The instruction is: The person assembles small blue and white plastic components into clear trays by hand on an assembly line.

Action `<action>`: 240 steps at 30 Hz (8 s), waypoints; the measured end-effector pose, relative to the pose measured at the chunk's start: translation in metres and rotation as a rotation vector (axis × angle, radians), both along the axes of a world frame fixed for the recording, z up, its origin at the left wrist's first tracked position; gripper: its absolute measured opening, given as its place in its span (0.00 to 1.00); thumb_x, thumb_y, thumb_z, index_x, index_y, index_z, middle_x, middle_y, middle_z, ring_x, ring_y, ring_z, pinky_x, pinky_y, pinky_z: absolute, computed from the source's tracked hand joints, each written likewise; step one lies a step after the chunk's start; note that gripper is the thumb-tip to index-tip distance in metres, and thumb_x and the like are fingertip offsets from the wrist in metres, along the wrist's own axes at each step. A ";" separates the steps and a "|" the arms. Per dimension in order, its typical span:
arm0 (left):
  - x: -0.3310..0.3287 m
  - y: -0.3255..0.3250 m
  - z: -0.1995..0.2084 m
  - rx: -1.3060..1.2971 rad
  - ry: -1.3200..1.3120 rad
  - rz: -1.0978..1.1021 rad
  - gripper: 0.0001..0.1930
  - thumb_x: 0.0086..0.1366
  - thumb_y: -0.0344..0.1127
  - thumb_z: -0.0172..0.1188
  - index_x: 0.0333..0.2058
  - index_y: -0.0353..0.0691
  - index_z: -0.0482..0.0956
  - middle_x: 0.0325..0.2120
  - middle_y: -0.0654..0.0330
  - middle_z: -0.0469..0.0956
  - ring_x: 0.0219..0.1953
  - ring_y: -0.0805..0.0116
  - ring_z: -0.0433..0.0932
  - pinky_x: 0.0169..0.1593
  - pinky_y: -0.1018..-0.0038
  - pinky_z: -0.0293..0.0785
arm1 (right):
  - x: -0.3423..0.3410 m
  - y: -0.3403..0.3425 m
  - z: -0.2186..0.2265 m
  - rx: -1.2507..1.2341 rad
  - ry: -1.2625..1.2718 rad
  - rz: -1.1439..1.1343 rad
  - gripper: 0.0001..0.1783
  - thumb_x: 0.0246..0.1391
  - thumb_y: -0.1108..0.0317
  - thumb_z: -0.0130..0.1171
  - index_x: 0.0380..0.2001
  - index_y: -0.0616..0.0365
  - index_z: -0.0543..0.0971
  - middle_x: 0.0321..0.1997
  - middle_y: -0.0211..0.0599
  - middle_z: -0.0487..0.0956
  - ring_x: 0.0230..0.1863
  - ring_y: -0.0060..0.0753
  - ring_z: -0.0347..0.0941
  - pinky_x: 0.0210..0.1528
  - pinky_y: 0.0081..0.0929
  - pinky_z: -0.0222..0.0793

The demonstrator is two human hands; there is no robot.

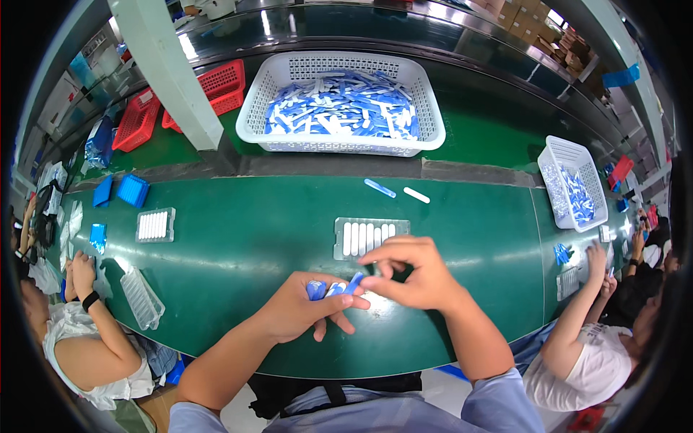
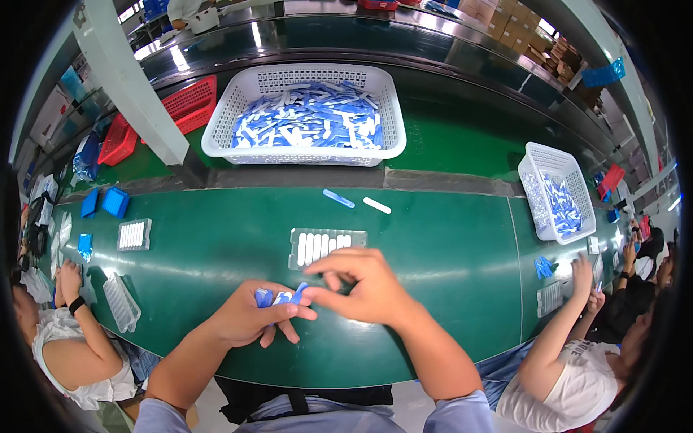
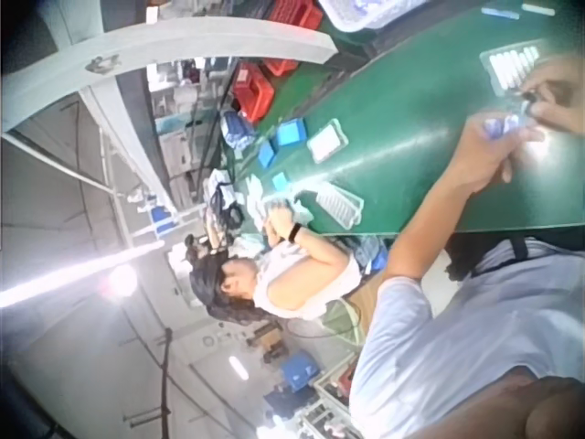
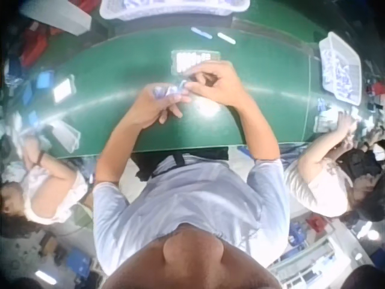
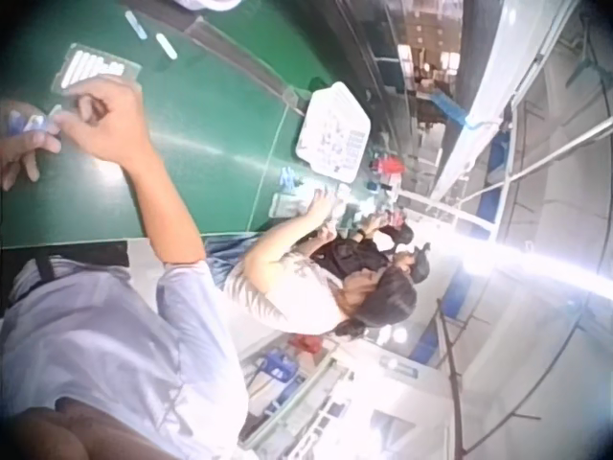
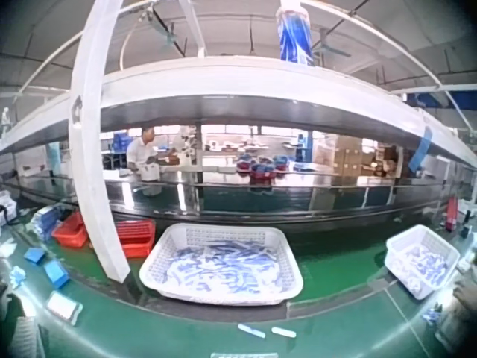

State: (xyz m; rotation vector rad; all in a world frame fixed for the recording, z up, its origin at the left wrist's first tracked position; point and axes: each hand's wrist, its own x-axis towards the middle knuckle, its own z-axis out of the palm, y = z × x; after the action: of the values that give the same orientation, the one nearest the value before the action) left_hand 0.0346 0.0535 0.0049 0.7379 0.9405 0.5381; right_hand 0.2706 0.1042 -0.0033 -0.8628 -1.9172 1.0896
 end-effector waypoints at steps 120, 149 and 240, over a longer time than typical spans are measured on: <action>-0.175 -0.179 -0.029 0.625 1.482 1.096 0.31 0.60 0.43 0.70 0.59 0.36 0.75 0.19 0.58 0.74 0.19 0.60 0.75 0.28 0.67 0.73 | -0.317 -0.001 -0.036 0.649 -0.275 -0.035 0.34 0.48 0.52 0.72 0.54 0.59 0.77 0.55 0.41 0.76 0.58 0.47 0.68 0.61 0.45 0.61; -0.077 -0.136 -0.014 0.671 0.704 0.005 0.17 0.68 0.47 0.61 0.34 0.37 0.85 0.22 0.48 0.81 0.25 0.46 0.79 0.34 0.60 0.75 | -0.142 -0.065 0.049 0.317 -0.821 0.546 0.51 0.39 0.57 0.73 0.67 0.65 0.65 0.57 0.57 0.75 0.59 0.56 0.71 0.60 0.45 0.66; -0.059 -0.138 -0.021 -0.071 -0.577 0.497 0.25 0.72 0.26 0.55 0.66 0.31 0.63 0.60 0.45 0.73 0.60 0.50 0.76 0.59 0.63 0.79 | -0.082 -0.108 0.030 0.175 -0.299 0.085 0.20 0.56 0.64 0.64 0.52 0.56 0.80 0.57 0.41 0.79 0.62 0.47 0.73 0.71 0.56 0.54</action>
State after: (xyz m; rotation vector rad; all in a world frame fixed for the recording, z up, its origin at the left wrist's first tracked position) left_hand -0.0248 -0.0845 -0.0163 0.2444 0.5868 1.0810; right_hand 0.1890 -0.0037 0.0271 -0.8914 -2.2764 0.8620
